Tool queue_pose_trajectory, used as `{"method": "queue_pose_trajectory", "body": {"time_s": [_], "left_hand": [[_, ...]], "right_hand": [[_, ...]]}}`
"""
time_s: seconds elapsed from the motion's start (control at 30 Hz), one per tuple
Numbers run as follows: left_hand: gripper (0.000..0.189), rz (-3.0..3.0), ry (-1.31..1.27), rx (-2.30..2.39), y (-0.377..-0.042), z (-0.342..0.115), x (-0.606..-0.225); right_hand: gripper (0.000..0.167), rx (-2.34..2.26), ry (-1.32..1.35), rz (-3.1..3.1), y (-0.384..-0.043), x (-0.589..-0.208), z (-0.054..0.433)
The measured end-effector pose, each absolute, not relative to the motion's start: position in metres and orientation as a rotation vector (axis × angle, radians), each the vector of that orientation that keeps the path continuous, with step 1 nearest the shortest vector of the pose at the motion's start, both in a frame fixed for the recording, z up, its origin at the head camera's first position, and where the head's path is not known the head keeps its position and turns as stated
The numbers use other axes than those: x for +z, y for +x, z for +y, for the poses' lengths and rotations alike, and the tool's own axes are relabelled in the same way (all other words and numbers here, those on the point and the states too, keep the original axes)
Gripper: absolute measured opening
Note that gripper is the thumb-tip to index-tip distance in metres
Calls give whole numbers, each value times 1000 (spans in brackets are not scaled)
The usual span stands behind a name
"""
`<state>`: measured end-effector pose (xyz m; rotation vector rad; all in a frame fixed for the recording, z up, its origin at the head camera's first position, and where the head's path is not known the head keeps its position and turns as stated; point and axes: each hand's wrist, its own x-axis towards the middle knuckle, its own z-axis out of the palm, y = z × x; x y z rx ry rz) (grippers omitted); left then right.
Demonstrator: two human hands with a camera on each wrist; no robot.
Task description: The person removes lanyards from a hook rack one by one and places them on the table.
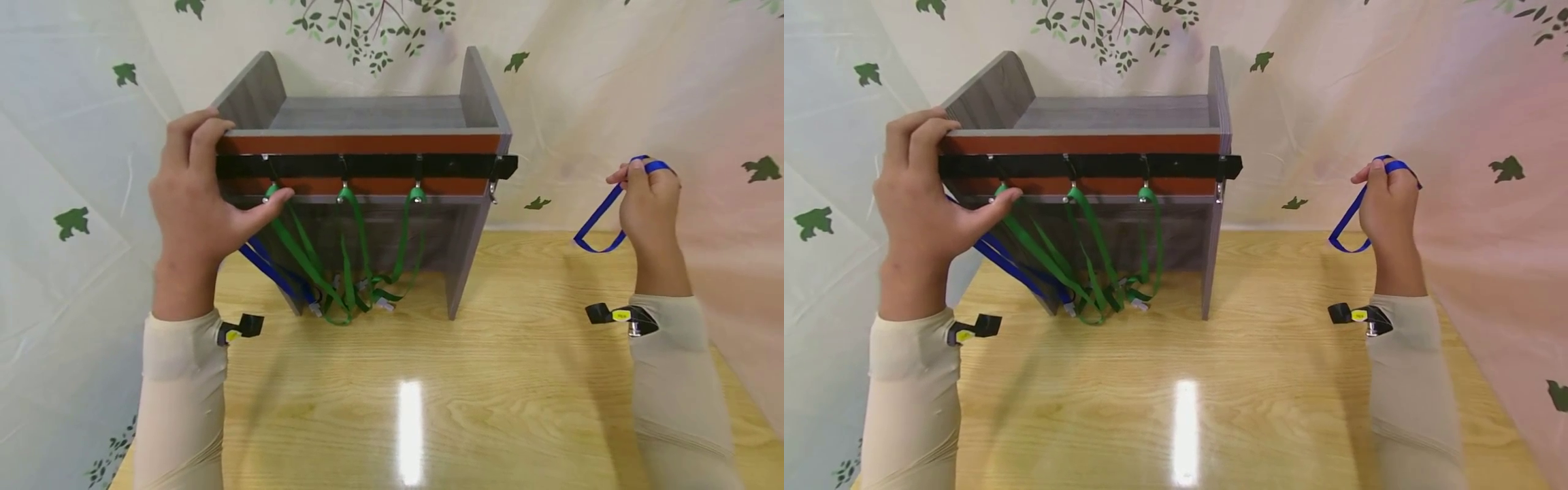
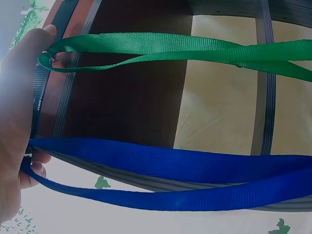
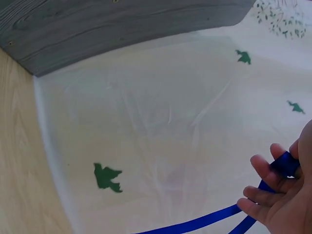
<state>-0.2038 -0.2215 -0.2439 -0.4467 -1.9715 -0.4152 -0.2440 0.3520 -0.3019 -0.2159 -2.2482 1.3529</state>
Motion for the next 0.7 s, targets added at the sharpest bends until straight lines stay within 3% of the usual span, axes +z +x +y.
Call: {"method": "queue_pose_trajectory", "body": {"time_s": [0.4, 0.7], "left_hand": [[98, -1976, -449, -417, -203, -223, -243], [98, -1990, -442, -416, -201, -223, -243]], "right_hand": [[46, 1296, -168, -2299, -265, -338, 378], [38, 1723, -100, -2215, -270, -365, 387]]}}
